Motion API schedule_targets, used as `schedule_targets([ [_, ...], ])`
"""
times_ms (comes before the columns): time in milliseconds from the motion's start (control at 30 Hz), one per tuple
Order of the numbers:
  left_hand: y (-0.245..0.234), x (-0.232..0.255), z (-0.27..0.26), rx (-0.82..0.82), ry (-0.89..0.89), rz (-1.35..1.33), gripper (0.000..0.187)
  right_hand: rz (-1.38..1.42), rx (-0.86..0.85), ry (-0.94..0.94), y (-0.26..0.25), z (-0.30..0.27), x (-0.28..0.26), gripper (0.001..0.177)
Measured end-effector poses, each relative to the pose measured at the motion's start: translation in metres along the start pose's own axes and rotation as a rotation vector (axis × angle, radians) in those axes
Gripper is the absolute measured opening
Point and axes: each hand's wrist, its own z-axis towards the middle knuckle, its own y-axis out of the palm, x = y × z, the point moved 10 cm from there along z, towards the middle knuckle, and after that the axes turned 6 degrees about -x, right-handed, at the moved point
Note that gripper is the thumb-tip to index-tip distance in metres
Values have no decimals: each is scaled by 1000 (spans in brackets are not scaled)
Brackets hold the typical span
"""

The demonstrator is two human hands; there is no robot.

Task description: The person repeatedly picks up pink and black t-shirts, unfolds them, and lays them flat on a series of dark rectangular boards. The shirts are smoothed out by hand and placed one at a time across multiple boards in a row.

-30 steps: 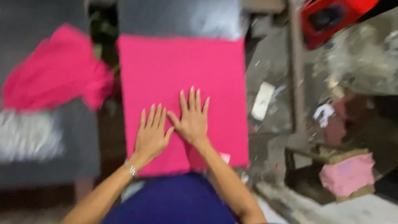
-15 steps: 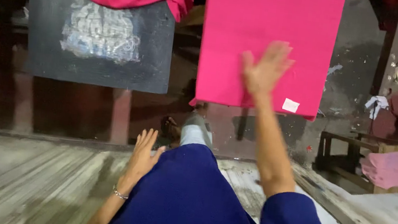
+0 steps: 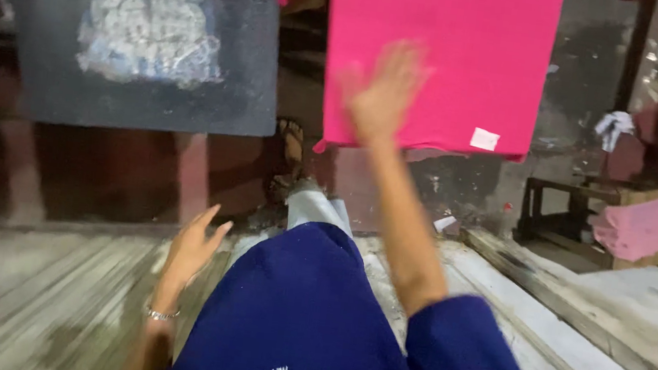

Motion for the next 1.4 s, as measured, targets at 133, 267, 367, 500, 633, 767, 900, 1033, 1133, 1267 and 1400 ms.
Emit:
schedule_targets([
  [133,9,136,12,-270,271,110,66,179,-56,-588,15,-89,-71,92],
  [267,2,164,19,-307,284,101,62,371,96,-316,2,-4,89,97],
  [367,1,193,31,-169,422,75,54,97,1,40,-17,17,184,86],
  [500,4,295,68,-24,616,81,47,206,46,138,-23,47,207,87],
  [633,13,431,99,263,1025,138,44,147,89,107,-17,41,216,93],
  [767,45,463,169,504,962,535,59,137,97,65,-16,49,224,97],
  [900,47,406,156,620,769,728,67,166,126,84,-25,113,229,99],
  [1033,58,318,115,512,508,556,76,237,238,-173,-40,121,124,98],
  [1133,63,278,101,356,437,428,85,249,119,-452,-7,70,-27,109],
  [1267,51,229,102,39,176,81,87,263,17,-593,-7,59,-28,97],
  [1400,19,206,89,19,176,-139,59,221,121,-313,-25,58,148,92],
])
